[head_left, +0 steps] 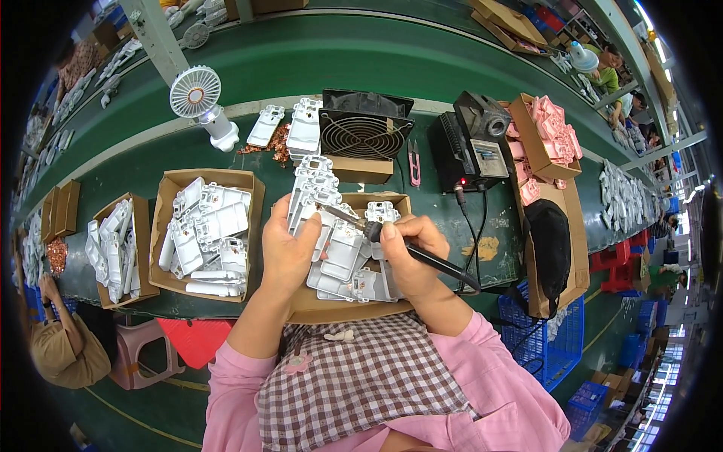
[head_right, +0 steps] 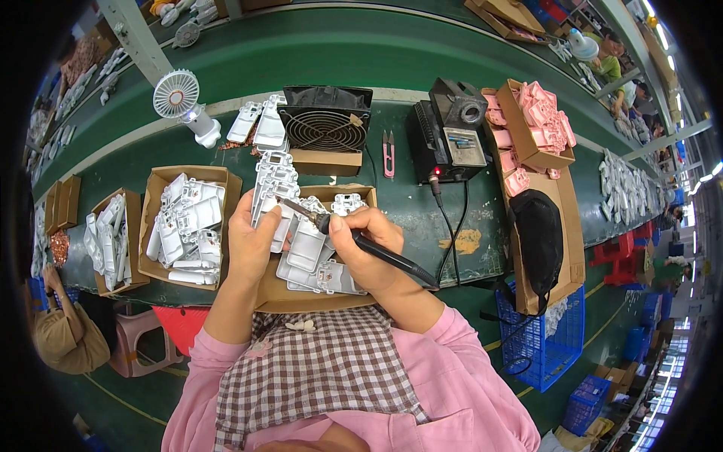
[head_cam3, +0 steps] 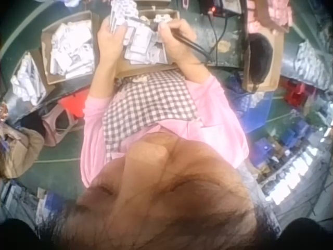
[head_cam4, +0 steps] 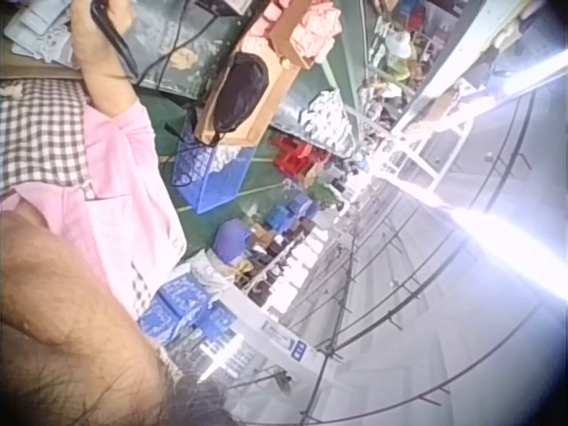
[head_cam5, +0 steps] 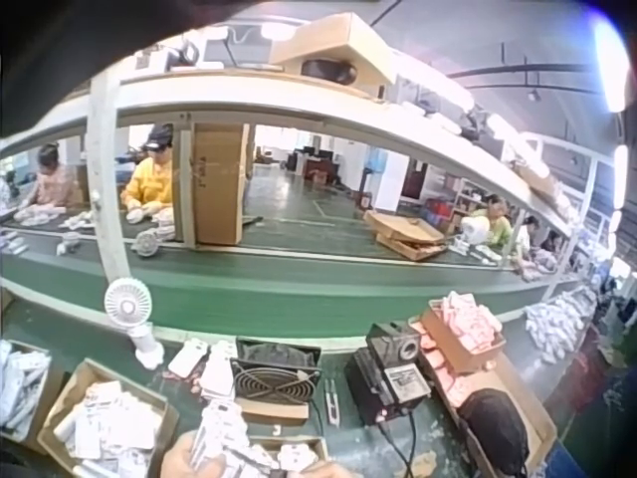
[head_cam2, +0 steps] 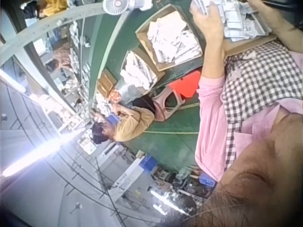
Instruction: The person uses a soldering iron to work on white plastic housings, picking them from one box and placing the finished pieces into another. During the process, they also rearrange a small fan and a stack of housings on the workbench.
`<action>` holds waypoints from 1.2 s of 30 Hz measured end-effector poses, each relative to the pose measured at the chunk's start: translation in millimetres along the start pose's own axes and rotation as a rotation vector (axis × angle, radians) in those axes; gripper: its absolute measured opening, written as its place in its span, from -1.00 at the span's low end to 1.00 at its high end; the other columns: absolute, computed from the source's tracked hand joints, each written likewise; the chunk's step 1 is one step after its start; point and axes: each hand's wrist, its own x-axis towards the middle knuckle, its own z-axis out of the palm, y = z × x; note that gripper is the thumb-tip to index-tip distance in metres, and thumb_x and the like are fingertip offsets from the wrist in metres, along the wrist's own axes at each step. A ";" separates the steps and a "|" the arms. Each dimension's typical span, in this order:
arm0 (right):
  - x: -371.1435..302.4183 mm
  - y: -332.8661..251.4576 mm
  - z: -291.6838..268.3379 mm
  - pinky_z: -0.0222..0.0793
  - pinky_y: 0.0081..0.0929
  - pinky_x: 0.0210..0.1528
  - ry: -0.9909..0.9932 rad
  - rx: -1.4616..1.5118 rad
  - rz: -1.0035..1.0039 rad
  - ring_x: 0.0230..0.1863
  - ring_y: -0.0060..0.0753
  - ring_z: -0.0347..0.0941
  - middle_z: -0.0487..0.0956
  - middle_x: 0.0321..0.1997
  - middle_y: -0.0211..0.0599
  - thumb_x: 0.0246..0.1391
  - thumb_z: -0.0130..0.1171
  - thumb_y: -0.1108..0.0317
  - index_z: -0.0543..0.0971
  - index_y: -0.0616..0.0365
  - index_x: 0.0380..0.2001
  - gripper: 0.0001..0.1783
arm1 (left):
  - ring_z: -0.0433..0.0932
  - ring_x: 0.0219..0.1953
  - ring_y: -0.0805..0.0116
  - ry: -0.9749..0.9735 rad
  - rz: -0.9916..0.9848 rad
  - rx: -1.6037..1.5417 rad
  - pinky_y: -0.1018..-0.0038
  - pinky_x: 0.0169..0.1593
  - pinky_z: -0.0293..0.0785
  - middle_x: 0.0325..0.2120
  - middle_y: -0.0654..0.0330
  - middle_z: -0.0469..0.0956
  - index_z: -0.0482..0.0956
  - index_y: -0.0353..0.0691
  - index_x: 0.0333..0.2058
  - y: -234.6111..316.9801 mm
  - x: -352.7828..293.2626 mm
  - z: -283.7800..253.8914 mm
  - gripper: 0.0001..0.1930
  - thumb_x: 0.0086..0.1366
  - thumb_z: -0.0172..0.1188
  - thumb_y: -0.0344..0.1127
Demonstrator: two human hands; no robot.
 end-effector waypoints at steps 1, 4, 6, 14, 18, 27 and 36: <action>0.1 -0.2 -0.1 0.27 -0.65 -0.56 -0.001 0.000 -0.001 -0.60 -0.66 0.36 0.51 -0.55 -0.33 0.07 0.23 0.49 0.43 0.23 -0.49 -0.83 | 0.48 -0.57 0.54 -0.004 0.009 0.002 0.59 -0.60 0.43 -0.39 0.18 0.53 0.36 -0.38 -0.01 -0.5 0.0 -0.3 -0.66 0.24 0.10 -0.47; 0.2 0.1 -0.1 0.27 -0.65 -0.55 -0.012 -0.014 -0.018 -0.59 -0.66 0.36 0.51 -0.56 -0.34 0.07 0.23 0.48 0.43 0.24 -0.49 -0.83 | 0.49 -0.56 0.55 0.001 0.000 0.003 0.59 -0.59 0.44 -0.39 0.18 0.53 0.37 -0.38 -0.02 2.9 -1.5 1.1 -0.67 0.24 0.10 -0.47; -0.6 0.4 1.0 0.27 -0.65 -0.55 -0.001 0.023 0.019 -0.59 -0.67 0.36 0.51 -0.56 -0.35 0.07 0.23 0.48 0.43 0.24 -0.50 -0.83 | 0.49 -0.56 0.55 0.008 0.021 0.027 0.60 -0.58 0.44 -0.39 0.18 0.53 0.37 -0.38 -0.02 -3.5 0.8 -1.6 -0.67 0.23 0.10 -0.47; -0.2 0.7 0.6 0.27 -0.65 -0.53 -0.008 -0.012 0.023 -0.56 -0.68 0.35 0.51 -0.56 -0.36 0.08 0.23 0.47 0.44 0.23 -0.50 -0.83 | 0.49 -0.56 0.56 0.008 0.018 0.038 0.60 -0.55 0.44 -0.39 0.18 0.53 0.38 -0.39 -0.03 -0.3 -0.4 -1.0 -0.67 0.22 0.10 -0.47; -1.9 2.8 -0.2 0.25 -0.69 -0.57 0.052 0.011 -0.049 -0.65 -0.67 0.30 0.44 -0.60 -0.32 0.11 0.12 0.54 0.36 0.20 -0.51 -0.83 | 0.51 -0.43 0.55 -0.016 -0.013 -0.027 0.61 -0.43 0.47 -0.30 0.17 0.54 0.36 -0.39 0.00 0.3 1.1 -4.1 -0.64 0.21 0.12 -0.48; -6.7 13.2 -7.0 0.29 -0.68 -0.57 0.062 0.034 -0.177 -0.65 -0.65 0.31 0.45 -0.53 -0.26 0.14 0.07 0.52 0.33 0.19 -0.43 -0.87 | 0.51 -0.20 0.52 -0.089 -0.014 -0.359 0.57 -0.10 0.45 -0.18 0.18 0.52 0.33 -0.33 0.02 2.3 3.1 -1.2 -0.62 0.24 0.15 -0.45; -3.2 4.8 -0.7 0.25 -0.66 -0.52 0.051 -0.004 -0.012 -0.56 -0.66 0.33 0.50 -0.54 -0.33 0.06 0.22 0.51 0.42 0.22 -0.49 -0.84 | 0.46 -0.53 0.58 0.011 0.110 -0.036 0.63 -0.56 0.39 -0.43 0.25 0.54 0.43 -0.32 -0.11 0.6 0.7 0.4 -0.77 0.30 0.12 -0.37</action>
